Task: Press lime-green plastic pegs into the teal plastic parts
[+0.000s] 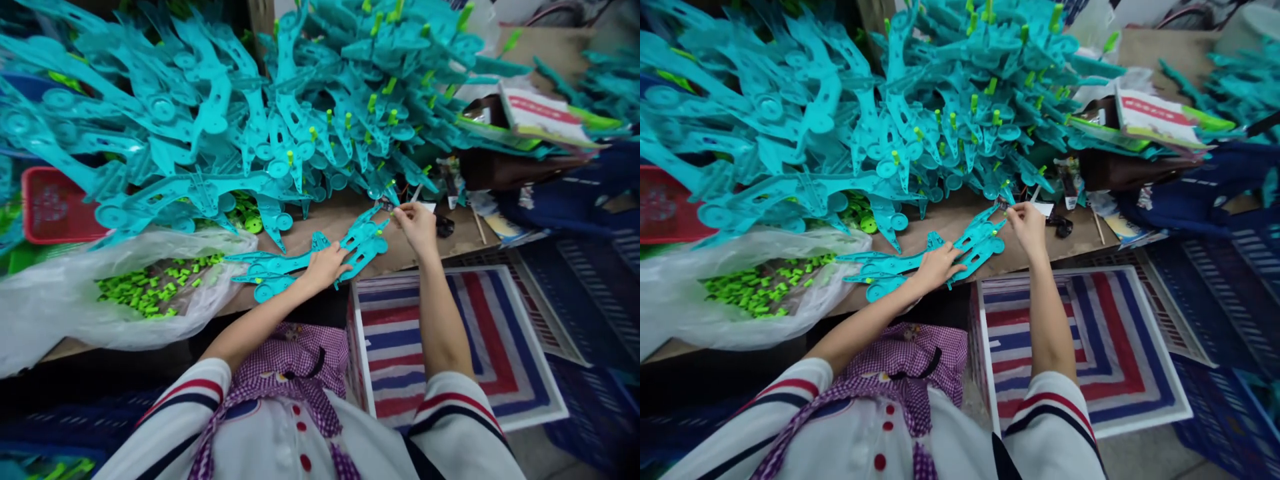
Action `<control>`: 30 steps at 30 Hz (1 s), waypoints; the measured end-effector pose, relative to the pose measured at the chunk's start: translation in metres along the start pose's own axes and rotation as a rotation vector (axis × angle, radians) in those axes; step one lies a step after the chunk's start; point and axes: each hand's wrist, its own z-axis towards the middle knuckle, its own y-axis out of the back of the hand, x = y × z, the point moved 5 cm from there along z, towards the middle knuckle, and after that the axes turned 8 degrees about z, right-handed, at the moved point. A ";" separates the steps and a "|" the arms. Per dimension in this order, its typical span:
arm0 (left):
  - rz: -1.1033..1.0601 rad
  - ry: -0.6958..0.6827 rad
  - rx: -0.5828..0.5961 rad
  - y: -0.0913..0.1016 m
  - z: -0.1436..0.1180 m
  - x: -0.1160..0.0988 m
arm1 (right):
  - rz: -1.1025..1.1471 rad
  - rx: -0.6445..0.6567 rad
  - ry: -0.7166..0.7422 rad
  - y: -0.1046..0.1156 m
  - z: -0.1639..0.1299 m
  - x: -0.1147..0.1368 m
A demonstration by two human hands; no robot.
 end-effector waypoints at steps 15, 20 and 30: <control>0.152 0.008 0.207 0.013 0.015 0.001 | -0.113 -0.066 -0.111 -0.042 -0.011 -0.020; 0.149 0.003 0.217 0.012 0.016 -0.002 | -0.278 -0.074 -0.109 -0.054 -0.011 -0.013; 0.146 0.000 0.214 0.015 0.016 -0.004 | -0.497 0.078 -0.122 -0.062 -0.001 -0.002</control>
